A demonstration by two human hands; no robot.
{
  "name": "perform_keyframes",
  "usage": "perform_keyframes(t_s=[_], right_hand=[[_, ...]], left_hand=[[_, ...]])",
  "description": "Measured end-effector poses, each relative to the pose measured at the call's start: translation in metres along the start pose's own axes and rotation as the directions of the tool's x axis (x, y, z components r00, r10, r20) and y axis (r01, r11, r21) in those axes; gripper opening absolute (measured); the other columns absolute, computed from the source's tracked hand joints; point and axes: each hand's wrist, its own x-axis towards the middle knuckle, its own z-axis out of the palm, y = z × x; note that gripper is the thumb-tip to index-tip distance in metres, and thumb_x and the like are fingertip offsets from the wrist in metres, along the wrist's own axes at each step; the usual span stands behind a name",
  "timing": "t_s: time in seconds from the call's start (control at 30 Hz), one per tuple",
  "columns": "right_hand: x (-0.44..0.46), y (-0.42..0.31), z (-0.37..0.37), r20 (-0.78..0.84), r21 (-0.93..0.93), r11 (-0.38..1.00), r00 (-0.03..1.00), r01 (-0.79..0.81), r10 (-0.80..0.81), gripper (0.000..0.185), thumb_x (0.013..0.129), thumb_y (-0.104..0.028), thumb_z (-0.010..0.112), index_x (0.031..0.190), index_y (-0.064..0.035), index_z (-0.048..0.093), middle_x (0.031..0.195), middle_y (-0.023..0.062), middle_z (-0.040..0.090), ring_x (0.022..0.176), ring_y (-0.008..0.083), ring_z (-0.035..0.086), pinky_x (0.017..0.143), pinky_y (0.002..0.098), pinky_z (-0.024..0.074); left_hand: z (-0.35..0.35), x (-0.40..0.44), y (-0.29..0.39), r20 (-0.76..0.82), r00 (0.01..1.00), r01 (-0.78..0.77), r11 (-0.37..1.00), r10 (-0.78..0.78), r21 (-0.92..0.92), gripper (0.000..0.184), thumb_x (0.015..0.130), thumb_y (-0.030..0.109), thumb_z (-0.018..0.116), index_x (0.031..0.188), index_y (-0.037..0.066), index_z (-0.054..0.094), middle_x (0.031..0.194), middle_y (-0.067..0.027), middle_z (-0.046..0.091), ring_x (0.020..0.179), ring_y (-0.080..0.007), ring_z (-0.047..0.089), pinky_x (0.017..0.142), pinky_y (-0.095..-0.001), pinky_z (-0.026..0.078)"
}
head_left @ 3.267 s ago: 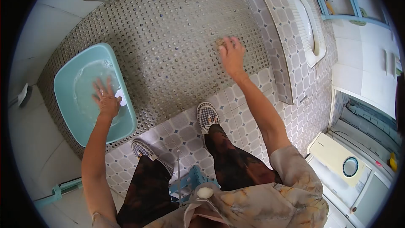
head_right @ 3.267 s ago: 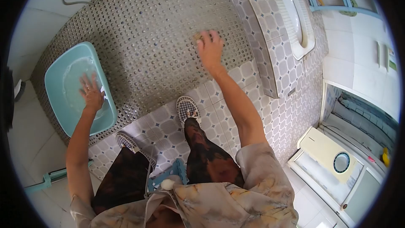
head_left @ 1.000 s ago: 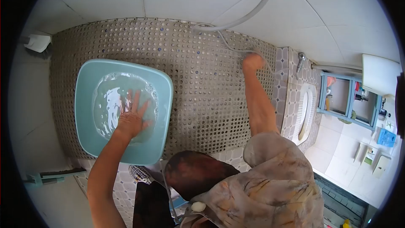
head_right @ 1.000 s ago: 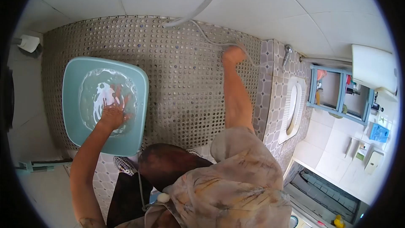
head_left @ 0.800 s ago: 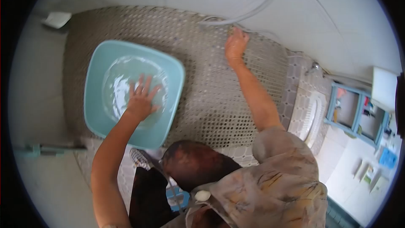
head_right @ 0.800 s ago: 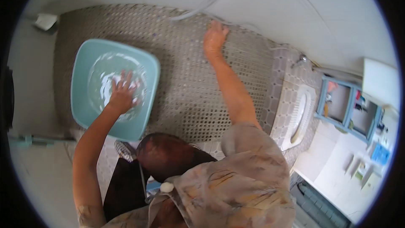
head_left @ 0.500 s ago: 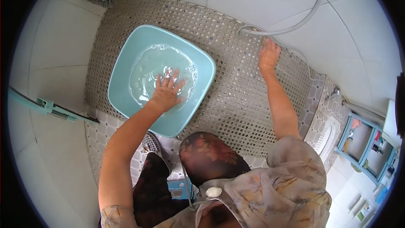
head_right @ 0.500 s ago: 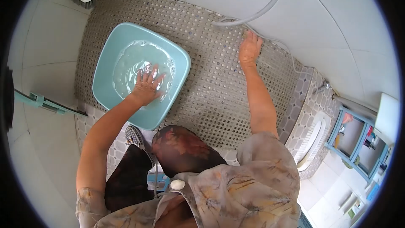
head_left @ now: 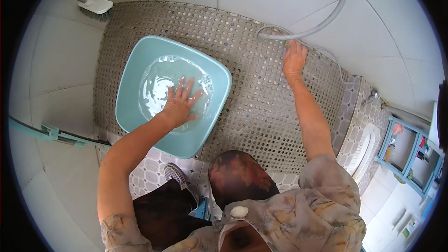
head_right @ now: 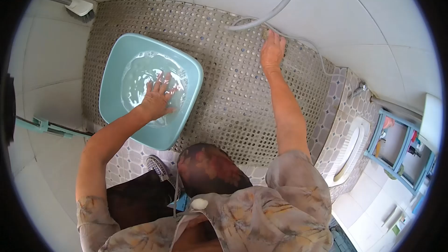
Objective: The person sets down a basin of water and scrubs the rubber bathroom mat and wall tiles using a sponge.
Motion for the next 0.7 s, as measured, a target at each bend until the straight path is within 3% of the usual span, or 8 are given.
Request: perform_keyframes(t_s=[0.17, 0.23, 0.27, 0.3, 0.37, 0.5, 0.6, 0.7], right_hand=[[0.000, 0.002, 0.009, -0.050, -0.086, 0.996, 0.998, 0.020, -0.025, 0.033, 0.081, -0.005, 0.058, 0.114, -0.0007, 0.060, 0.114, 0.0144, 0.059, 0.105, 0.0368, 0.051, 0.093, 0.0422, 0.0428], [-0.008, 0.015, 0.018, -0.065, -0.146, 0.986, 0.994, 0.080, -0.091, 0.032, 0.082, -0.006, 0.057, 0.113, -0.0007, 0.060, 0.111, 0.0167, 0.060, 0.105, 0.0370, 0.051, 0.090, 0.0430, 0.0432], [-0.006, 0.022, 0.024, 0.126, -0.011, 0.988, 0.980, -0.155, 0.155, 0.029, 0.084, -0.008, 0.055, 0.111, -0.0006, 0.061, 0.102, 0.0183, 0.062, 0.098, 0.0361, 0.055, 0.084, 0.0443, 0.0433], [0.003, 0.013, 0.010, 0.229, -0.056, 0.996, 0.970, -0.072, 0.083, 0.026, 0.085, -0.007, 0.052, 0.108, -0.0009, 0.062, 0.093, 0.0177, 0.063, 0.088, 0.0355, 0.057, 0.079, 0.0456, 0.0424], [0.000, 0.021, 0.023, 0.002, -0.061, 0.992, 0.993, 0.114, -0.114, 0.027, 0.085, -0.011, 0.048, 0.107, -0.0030, 0.062, 0.094, 0.0169, 0.065, 0.086, 0.0361, 0.058, 0.077, 0.0460, 0.0417], [-0.002, 0.020, 0.017, 0.043, -0.225, 0.945, 0.972, 0.236, -0.232, 0.033, 0.085, -0.016, 0.050, 0.112, -0.0013, 0.059, 0.106, 0.0175, 0.064, 0.094, 0.0364, 0.059, 0.084, 0.0472, 0.0402], [-0.002, 0.016, 0.016, 0.127, -0.209, 0.961, 0.979, 0.182, -0.158, 0.038, 0.085, -0.017, 0.050, 0.117, 0.0015, 0.057, 0.114, 0.0214, 0.061, 0.102, 0.0380, 0.058, 0.086, 0.0485, 0.0427], [-0.005, 0.022, 0.024, 0.066, -0.224, 0.963, 0.988, 0.152, -0.141, 0.037, 0.084, -0.015, 0.052, 0.118, -0.0011, 0.057, 0.110, 0.0182, 0.063, 0.101, 0.0361, 0.058, 0.089, 0.0457, 0.0393]], left_hand=[[0.015, 0.002, -0.005, -0.121, 0.992, -0.026, 0.999, 0.022, -0.036, 0.094, 0.078, 0.055, 0.065, 0.151, 0.027, 0.014, 0.156, -0.0225, 0.001, 0.142, -0.0437, 0.006, 0.106, -0.0650, 0.019], [0.036, 0.008, -0.010, -0.307, 0.951, -0.068, 0.996, 0.045, -0.064, 0.096, 0.072, 0.054, 0.070, 0.150, 0.028, 0.020, 0.156, -0.0190, 0.008, 0.142, -0.0429, 0.012, 0.104, -0.0652, 0.025], [0.040, 0.010, -0.011, -0.340, 0.939, -0.065, 0.997, 0.047, -0.042, 0.096, 0.070, 0.054, 0.073, 0.148, 0.028, 0.025, 0.156, -0.0171, 0.009, 0.142, -0.0423, 0.012, 0.103, -0.0637, 0.028], [0.042, 0.010, -0.012, -0.370, 0.927, -0.089, 0.994, 0.063, -0.055, 0.097, 0.068, 0.053, 0.075, 0.148, 0.029, 0.025, 0.156, -0.0162, 0.011, 0.142, -0.0412, 0.011, 0.104, -0.0625, 0.028], [0.048, 0.013, -0.020, -0.458, 0.882, -0.126, 0.992, 0.108, -0.008, 0.090, 0.067, 0.049, 0.076, 0.144, 0.028, 0.033, 0.154, -0.0155, 0.019, 0.140, -0.0391, 0.019, 0.103, -0.0600, 0.031], [0.058, 0.007, -0.040, -0.448, 0.883, -0.185, 0.981, 0.142, -0.055, 0.063, 0.086, 0.028, 0.063, 0.142, 0.023, 0.035, 0.152, -0.0125, 0.023, 0.140, -0.0301, 0.025, 0.108, -0.0490, 0.031], [0.068, -0.015, -0.056, -0.498, 0.867, -0.167, 0.958, 0.029, -0.235, 0.059, 0.088, 0.020, 0.059, 0.142, 0.021, 0.035, 0.147, -0.0124, 0.032, 0.133, -0.0299, 0.036, 0.107, -0.0431, 0.036], [0.077, -0.045, -0.067, -0.543, 0.839, -0.148, 0.947, -0.031, -0.284, 0.055, 0.089, 0.017, 0.057, 0.141, 0.020, 0.037, 0.142, -0.0121, 0.040, 0.126, -0.0298, 0.045, 0.103, -0.0399, 0.041]])
